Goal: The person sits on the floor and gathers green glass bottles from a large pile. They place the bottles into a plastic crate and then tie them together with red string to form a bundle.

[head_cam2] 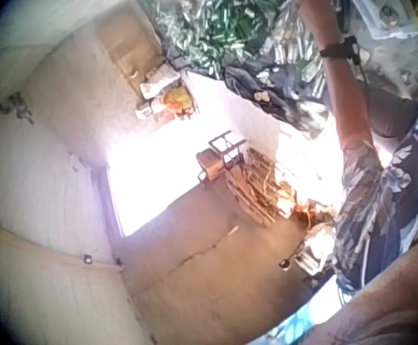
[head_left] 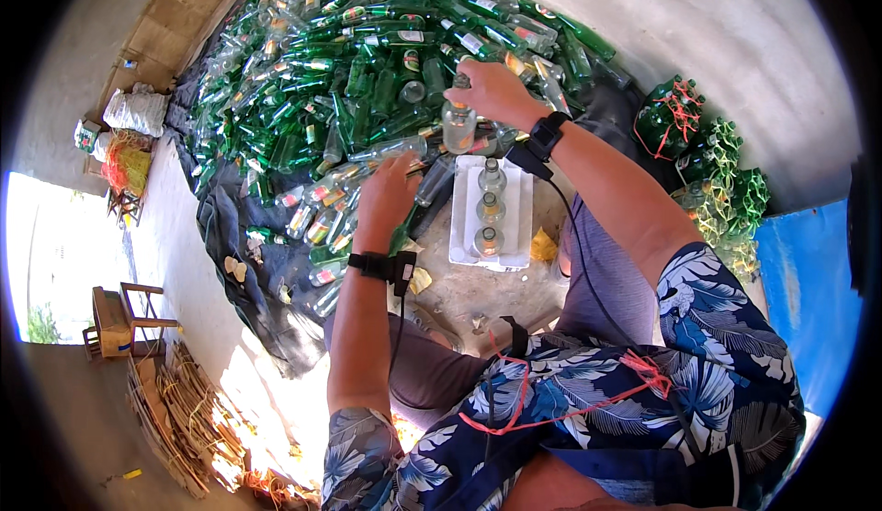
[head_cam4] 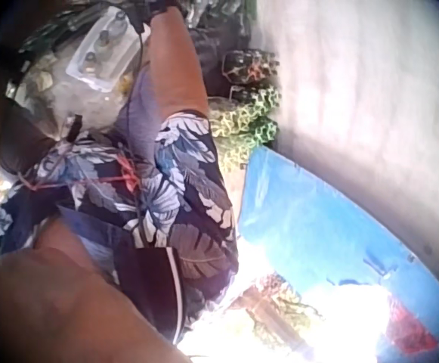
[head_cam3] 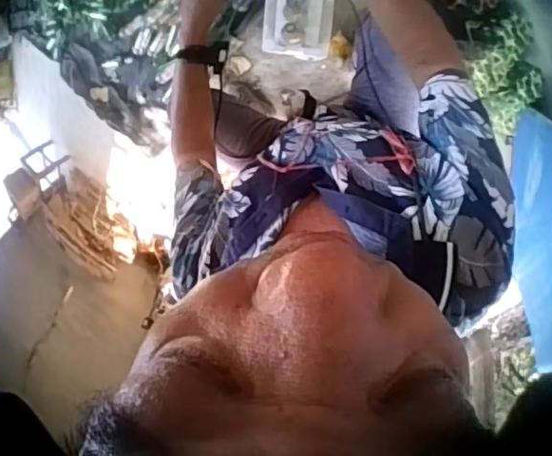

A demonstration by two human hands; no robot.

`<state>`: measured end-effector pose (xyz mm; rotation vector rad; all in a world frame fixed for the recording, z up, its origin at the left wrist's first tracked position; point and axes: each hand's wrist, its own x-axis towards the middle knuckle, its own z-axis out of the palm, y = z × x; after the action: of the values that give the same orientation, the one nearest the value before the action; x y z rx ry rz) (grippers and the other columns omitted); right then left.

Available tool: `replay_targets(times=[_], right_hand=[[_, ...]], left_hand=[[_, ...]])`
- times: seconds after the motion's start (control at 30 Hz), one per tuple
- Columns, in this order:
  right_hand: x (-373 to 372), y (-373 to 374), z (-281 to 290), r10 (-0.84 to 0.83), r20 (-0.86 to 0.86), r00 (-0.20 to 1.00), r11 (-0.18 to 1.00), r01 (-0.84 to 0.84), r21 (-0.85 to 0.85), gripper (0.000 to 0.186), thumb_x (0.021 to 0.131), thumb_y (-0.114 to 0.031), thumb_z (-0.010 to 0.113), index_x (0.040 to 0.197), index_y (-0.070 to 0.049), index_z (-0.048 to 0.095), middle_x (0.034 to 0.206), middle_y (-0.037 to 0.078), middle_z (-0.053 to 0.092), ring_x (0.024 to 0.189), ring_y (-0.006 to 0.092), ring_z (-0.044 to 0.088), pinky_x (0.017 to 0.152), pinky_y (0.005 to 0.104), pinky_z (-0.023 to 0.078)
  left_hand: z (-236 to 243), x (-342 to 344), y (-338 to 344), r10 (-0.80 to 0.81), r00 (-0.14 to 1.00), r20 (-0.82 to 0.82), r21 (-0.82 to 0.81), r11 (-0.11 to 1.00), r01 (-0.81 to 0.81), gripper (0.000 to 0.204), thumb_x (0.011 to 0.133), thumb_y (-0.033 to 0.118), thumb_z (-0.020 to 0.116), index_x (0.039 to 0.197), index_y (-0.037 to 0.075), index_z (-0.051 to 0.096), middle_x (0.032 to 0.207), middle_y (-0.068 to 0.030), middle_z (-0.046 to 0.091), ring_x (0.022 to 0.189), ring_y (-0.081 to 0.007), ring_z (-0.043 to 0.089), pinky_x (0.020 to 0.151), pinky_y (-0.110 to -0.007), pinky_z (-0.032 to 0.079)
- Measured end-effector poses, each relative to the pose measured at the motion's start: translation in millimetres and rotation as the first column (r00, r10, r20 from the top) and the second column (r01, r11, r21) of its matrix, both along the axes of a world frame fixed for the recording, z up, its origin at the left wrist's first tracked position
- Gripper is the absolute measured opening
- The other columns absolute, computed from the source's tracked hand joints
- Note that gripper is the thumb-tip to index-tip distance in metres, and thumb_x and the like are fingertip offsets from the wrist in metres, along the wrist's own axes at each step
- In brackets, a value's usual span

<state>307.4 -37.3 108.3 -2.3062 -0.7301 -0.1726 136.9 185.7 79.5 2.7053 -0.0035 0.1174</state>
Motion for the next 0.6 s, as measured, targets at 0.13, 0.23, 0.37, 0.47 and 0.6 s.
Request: replay_targets(times=[0.13, 0.23, 0.37, 0.47, 0.6], right_hand=[[15, -11, -28, -0.006, -0.038, 0.999, 0.985, 0.0, -0.172, 0.037, 0.084, -0.04, 0.072, 0.094, -0.005, 0.064, 0.084, 0.017, 0.069, 0.083, 0.0393, 0.067, 0.07, 0.0505, 0.051], [15, -12, -43, 0.02, -0.05, 0.999, 0.977, -0.03, -0.213, 0.036, 0.083, -0.038, 0.073, 0.095, -0.005, 0.065, 0.086, 0.017, 0.07, 0.086, 0.0387, 0.068, 0.072, 0.0504, 0.052], [21, -16, -65, 0.004, -0.095, 0.995, 0.955, -0.032, -0.296, 0.035, 0.082, -0.036, 0.074, 0.094, -0.004, 0.067, 0.09, 0.018, 0.07, 0.09, 0.0396, 0.068, 0.076, 0.0506, 0.053], [30, -20, -82, 0.018, -0.081, 0.997, 0.934, -0.046, -0.355, 0.033, 0.081, -0.035, 0.074, 0.092, -0.004, 0.067, 0.091, 0.019, 0.07, 0.09, 0.0404, 0.068, 0.077, 0.051, 0.054], [32, -24, -96, -0.001, -0.097, 0.995, 0.924, -0.036, -0.38, 0.032, 0.081, -0.033, 0.073, 0.092, -0.003, 0.068, 0.093, 0.02, 0.071, 0.092, 0.0409, 0.068, 0.079, 0.0511, 0.054]], left_hand=[[5, -2, -3, -0.044, 0.995, -0.086, -0.039, 0.998, 0.041, 0.041, 0.087, 0.019, 0.069, 0.127, 0.012, 0.063, 0.116, -0.0165, 0.069, 0.105, -0.0365, 0.068, 0.088, -0.048, 0.054], [5, -4, 2, -0.041, 0.993, -0.108, -0.029, 0.999, 0.038, 0.04, 0.087, 0.019, 0.069, 0.126, 0.012, 0.065, 0.114, -0.0164, 0.069, 0.104, -0.0362, 0.067, 0.089, -0.047, 0.054], [2, -5, 7, -0.049, 0.994, -0.099, -0.022, 0.999, 0.047, 0.039, 0.087, 0.02, 0.069, 0.125, 0.013, 0.065, 0.11, -0.016, 0.069, 0.104, -0.036, 0.067, 0.089, -0.048, 0.053], [0, -4, 9, -0.043, 0.992, -0.118, -0.021, 0.999, 0.041, 0.039, 0.087, 0.02, 0.067, 0.126, 0.013, 0.065, 0.108, -0.0159, 0.069, 0.103, -0.0361, 0.067, 0.088, -0.048, 0.053], [0, -5, 9, -0.045, 0.991, -0.123, -0.007, 0.999, 0.044, 0.04, 0.087, 0.02, 0.067, 0.127, 0.014, 0.065, 0.106, -0.0158, 0.069, 0.102, -0.0361, 0.067, 0.088, -0.048, 0.053]])
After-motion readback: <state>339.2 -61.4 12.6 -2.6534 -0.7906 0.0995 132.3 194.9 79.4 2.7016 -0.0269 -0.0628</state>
